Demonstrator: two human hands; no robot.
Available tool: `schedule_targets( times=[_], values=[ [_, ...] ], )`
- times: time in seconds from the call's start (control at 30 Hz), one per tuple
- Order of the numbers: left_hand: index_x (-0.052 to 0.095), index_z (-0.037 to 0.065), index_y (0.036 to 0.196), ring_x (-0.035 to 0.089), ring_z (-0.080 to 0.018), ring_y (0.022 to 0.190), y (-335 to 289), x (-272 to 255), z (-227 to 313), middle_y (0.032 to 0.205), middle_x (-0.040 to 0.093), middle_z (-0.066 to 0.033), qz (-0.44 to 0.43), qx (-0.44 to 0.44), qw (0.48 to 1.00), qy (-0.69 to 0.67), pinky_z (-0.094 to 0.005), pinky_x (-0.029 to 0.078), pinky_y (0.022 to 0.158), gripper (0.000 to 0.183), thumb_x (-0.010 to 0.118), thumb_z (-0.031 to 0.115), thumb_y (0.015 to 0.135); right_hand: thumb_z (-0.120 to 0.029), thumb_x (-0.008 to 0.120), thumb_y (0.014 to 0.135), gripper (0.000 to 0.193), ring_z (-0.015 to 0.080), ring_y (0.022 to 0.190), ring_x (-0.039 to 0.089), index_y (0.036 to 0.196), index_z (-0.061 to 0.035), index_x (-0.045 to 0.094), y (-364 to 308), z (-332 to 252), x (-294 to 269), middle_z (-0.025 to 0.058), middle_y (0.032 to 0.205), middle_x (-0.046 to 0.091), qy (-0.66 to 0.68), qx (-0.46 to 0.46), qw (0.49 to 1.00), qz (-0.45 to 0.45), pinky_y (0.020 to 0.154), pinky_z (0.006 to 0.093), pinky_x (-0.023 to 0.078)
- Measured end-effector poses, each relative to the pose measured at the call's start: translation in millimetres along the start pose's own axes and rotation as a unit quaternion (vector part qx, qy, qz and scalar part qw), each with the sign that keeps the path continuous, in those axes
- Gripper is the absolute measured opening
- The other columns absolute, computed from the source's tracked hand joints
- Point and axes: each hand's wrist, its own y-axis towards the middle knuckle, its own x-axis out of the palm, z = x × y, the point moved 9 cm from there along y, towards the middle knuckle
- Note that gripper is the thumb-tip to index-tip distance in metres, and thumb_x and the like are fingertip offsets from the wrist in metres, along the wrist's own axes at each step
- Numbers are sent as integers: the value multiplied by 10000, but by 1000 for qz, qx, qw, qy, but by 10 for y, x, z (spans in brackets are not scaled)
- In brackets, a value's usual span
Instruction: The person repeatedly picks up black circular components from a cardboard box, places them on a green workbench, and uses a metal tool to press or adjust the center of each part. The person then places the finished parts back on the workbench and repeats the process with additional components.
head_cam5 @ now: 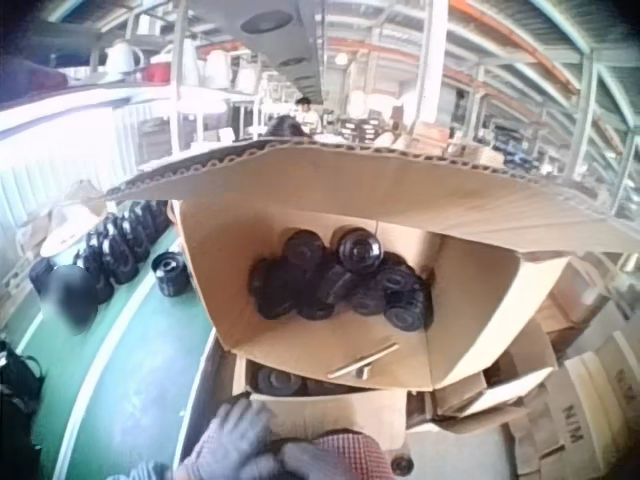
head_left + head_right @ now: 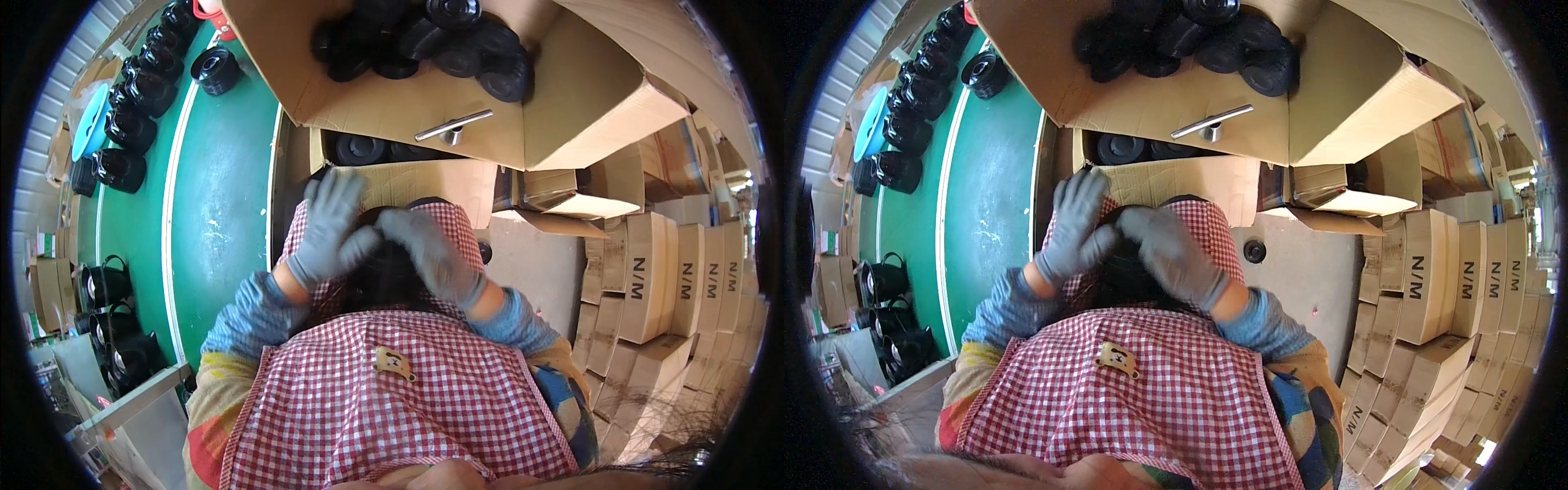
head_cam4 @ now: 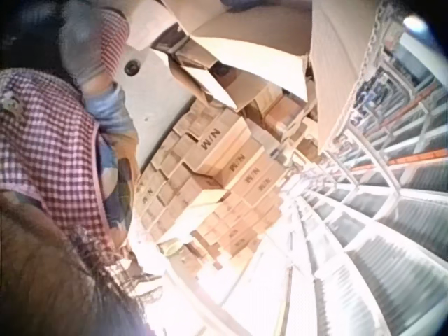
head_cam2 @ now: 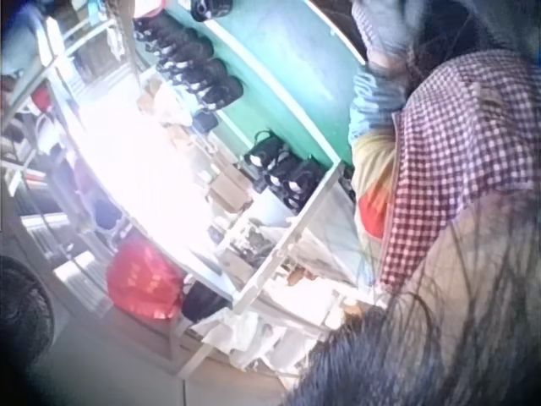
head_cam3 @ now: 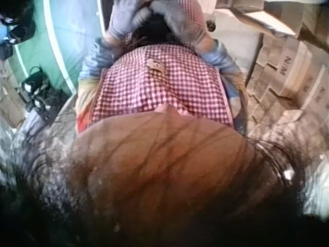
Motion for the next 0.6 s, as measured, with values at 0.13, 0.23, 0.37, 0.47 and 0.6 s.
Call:
schedule_targets(
  times=[0.13,0.23,0.37,0.47,0.6],
  values=[
    [398,53,1523,327,-479,1446,73,121,79,1552,380,-262,-56,-1,998,-29,-637,134,1185,899,552,678,895,-385,460,1038,511,439,1364,441,1385,-15,524,-76,-109,139,240,1422,525,-18,-41,999,-29,1173,520,303],
    [420,65,1506,382,-474,1391,29,27,-211,1498,438,-258,-22,-73,997,13,-643,190,1150,887,556,682,883,-388,502,1020,560,425,1398,417,1447,-27,493,-53,-164,132,235,1458,503,-10,-51,996,-76,1178,545,290],
    [430,53,1494,409,-479,1352,23,35,125,1472,465,-250,0,2,998,-64,-647,214,1127,904,532,709,881,-355,491,1029,531,409,1379,444,1436,-15,499,-127,-141,176,250,1431,522,-65,-67,995,-41,1181,508,303],
    [424,40,1495,383,-493,1369,-66,40,-143,1484,454,-253,20,-37,999,25,-654,196,1135,906,538,700,885,-364,495,1023,535,423,1363,451,1418,-4,513,-47,-76,72,240,1407,542,73,-56,996,-22,1153,534,322],
    [438,29,1482,347,-504,1405,-16,156,-132,1495,443,-259,-38,-59,998,10,-641,163,1165,871,531,669,898,-352,414,1052,534,419,1373,447,1426,18,505,-163,-225,141,241,1440,515,4,-97,993,-68,1166,524,297]
  ],
)
